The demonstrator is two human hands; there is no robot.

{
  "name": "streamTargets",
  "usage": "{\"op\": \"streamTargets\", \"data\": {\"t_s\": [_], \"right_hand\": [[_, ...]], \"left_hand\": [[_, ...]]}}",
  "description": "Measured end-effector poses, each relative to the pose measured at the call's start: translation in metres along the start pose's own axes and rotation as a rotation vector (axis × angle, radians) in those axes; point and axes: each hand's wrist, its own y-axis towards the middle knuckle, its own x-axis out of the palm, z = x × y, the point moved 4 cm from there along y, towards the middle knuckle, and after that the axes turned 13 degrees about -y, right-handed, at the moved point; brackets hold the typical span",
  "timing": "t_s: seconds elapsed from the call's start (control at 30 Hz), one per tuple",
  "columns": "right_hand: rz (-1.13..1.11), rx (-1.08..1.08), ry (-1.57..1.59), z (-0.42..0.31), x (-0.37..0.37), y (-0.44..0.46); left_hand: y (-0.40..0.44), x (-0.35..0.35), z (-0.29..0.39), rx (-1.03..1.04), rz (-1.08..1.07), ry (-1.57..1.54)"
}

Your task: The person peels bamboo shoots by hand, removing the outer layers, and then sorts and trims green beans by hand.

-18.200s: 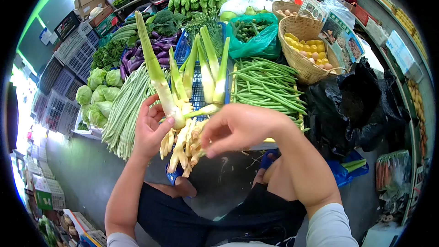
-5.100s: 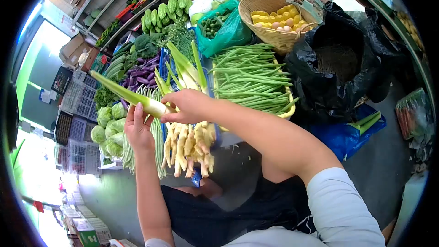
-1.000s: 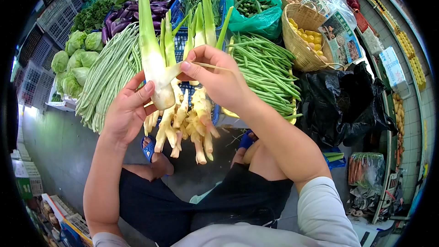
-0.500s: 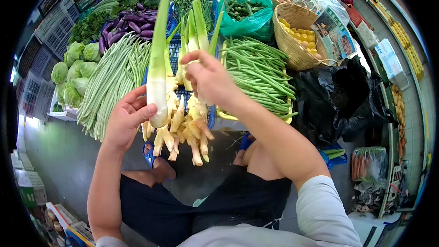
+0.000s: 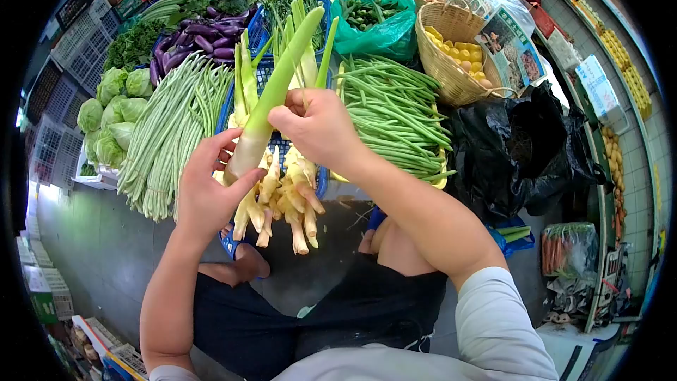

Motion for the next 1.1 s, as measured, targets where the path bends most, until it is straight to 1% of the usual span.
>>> {"op": "streamTargets", "data": {"t_s": [0.07,0.1,0.17,0.3,0.37,0.4,0.47,0.5,0.57,0.6,0.67,0.8,0.9,0.97,1.0,1.07,1.1], "right_hand": [[0.023,0.003,-0.074,0.000,0.000,-0.002],[0.022,0.003,-0.073,-0.002,0.001,-0.003],[0.087,-0.033,-0.116,-0.008,0.001,-0.006],[0.110,-0.041,-0.198,-0.014,0.000,-0.010],[0.183,-0.097,-0.219,-0.019,0.000,-0.012],[0.183,-0.097,-0.218,-0.013,-0.001,-0.010],[0.175,-0.132,-0.143,0.001,-0.004,-0.005],[0.174,-0.134,-0.144,-0.002,-0.006,-0.006],[0.117,-0.086,-0.199,-0.006,-0.007,-0.009],[0.116,-0.085,-0.198,-0.007,-0.006,-0.010],[0.105,-0.063,-0.121,-0.007,-0.006,-0.010],[0.077,-0.050,-0.097,0.001,-0.012,-0.005],[0.044,-0.063,-0.160,0.002,-0.010,0.000],[0.079,-0.142,-0.059,0.012,-0.005,0.005],[0.084,-0.140,-0.060,0.018,-0.004,0.008],[0.156,-0.196,-0.115,0.025,-0.007,0.011],[0.181,-0.214,-0.134,0.020,-0.008,0.010]], "left_hand": [[0.000,0.000,0.001,0.069,0.012,0.065],[0.000,0.000,0.001,0.068,0.013,0.067],[0.000,-0.001,0.005,0.097,0.021,0.070],[-0.001,-0.001,0.004,0.091,0.023,0.068],[-0.001,-0.001,-0.001,0.091,0.014,-0.024],[-0.002,-0.003,0.003,0.091,0.014,-0.023],[-0.002,-0.003,0.005,-0.094,-0.061,-0.250],[-0.002,-0.004,0.004,-0.093,-0.059,-0.249],[-0.004,-0.005,-0.008,-0.277,-0.143,-0.479],[-0.003,-0.007,-0.012,-0.279,-0.142,-0.479],[-0.002,-0.006,-0.018,-0.332,-0.238,-0.725],[-0.003,-0.009,-0.016,-0.379,-0.317,-0.781],[-0.003,-0.007,-0.015,-0.409,-0.365,-0.859],[-0.003,-0.005,-0.020,-0.406,-0.356,-0.814],[-0.002,-0.004,-0.018,-0.406,-0.361,-0.815],[-0.004,-0.002,-0.014,-0.427,-0.358,-0.656],[-0.005,0.000,-0.014,-0.428,-0.362,-0.656]]}}
